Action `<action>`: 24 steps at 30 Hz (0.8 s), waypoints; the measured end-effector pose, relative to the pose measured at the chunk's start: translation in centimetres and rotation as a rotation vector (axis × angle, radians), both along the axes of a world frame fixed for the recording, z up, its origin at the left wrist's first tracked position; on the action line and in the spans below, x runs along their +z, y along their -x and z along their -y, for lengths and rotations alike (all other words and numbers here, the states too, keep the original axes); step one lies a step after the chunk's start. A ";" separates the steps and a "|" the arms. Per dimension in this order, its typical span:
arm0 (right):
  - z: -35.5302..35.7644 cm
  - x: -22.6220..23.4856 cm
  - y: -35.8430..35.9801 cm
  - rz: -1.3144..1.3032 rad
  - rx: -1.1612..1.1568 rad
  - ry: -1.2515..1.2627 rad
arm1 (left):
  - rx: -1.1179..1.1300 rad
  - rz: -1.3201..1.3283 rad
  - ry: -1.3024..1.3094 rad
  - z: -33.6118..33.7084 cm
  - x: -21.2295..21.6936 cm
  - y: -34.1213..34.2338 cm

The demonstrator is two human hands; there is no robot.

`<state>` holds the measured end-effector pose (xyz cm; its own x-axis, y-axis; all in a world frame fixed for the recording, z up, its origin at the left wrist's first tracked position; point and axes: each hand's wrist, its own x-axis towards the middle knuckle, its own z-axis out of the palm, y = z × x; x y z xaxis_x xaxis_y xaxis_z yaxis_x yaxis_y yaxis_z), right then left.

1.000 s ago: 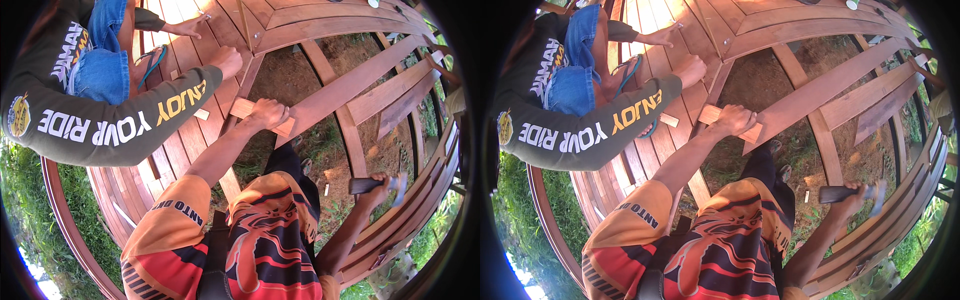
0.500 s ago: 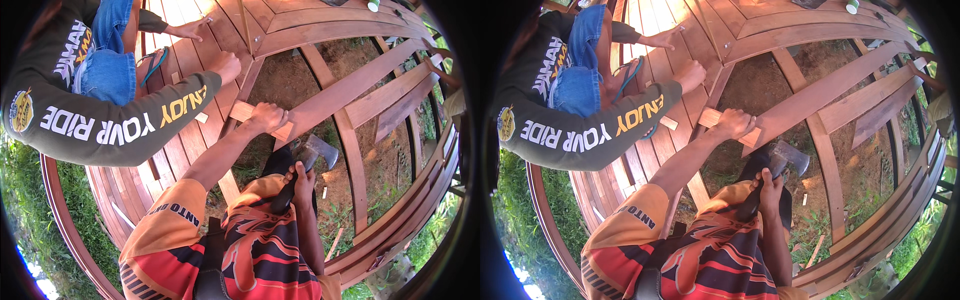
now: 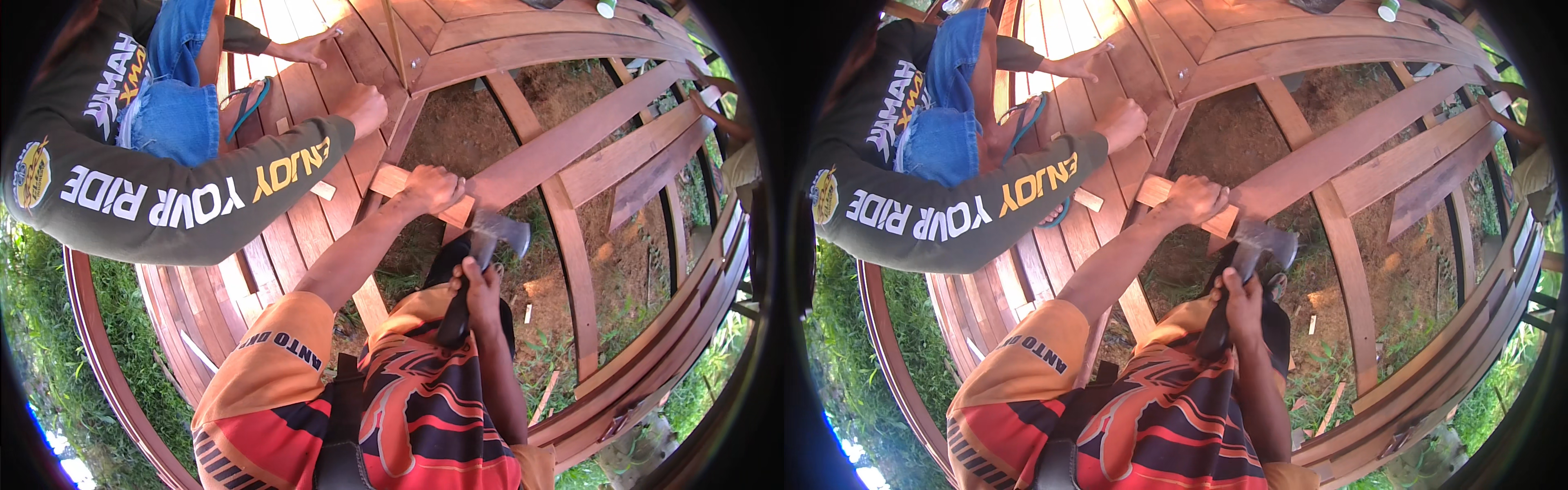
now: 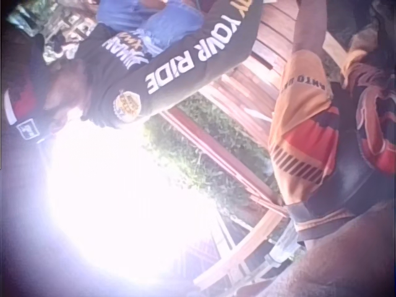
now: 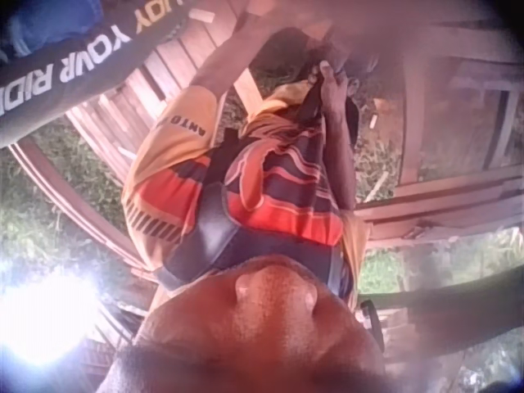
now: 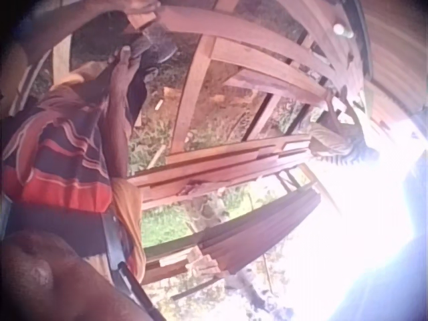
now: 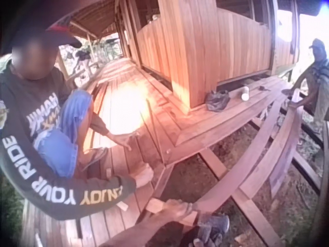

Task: The person uses a hammer to drive nails into wooden planks on a partially built wooden structure. They position small wooden pieces and strike them with the hammer while another person assists nearby.

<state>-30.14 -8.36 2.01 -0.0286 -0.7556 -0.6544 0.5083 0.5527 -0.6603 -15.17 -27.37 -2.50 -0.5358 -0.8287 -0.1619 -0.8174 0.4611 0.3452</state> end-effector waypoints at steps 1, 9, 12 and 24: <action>0.4 0.1 1.1 -0.001 -0.089 0.002 | -0.005 0.012 -0.004 -0.1 0.0 0.0; 1.2 -0.5 17.1 -0.159 -0.938 0.415 | -0.010 -0.014 -0.043 -0.3 -0.1 0.3; -0.5 -2.6 5.4 -0.730 -0.265 0.297 | 0.001 0.011 -0.029 -0.1 -0.2 0.0; -0.3 -0.1 2.1 0.025 -0.184 0.047 | -0.035 -0.010 0.039 0.0 -1.1 -0.5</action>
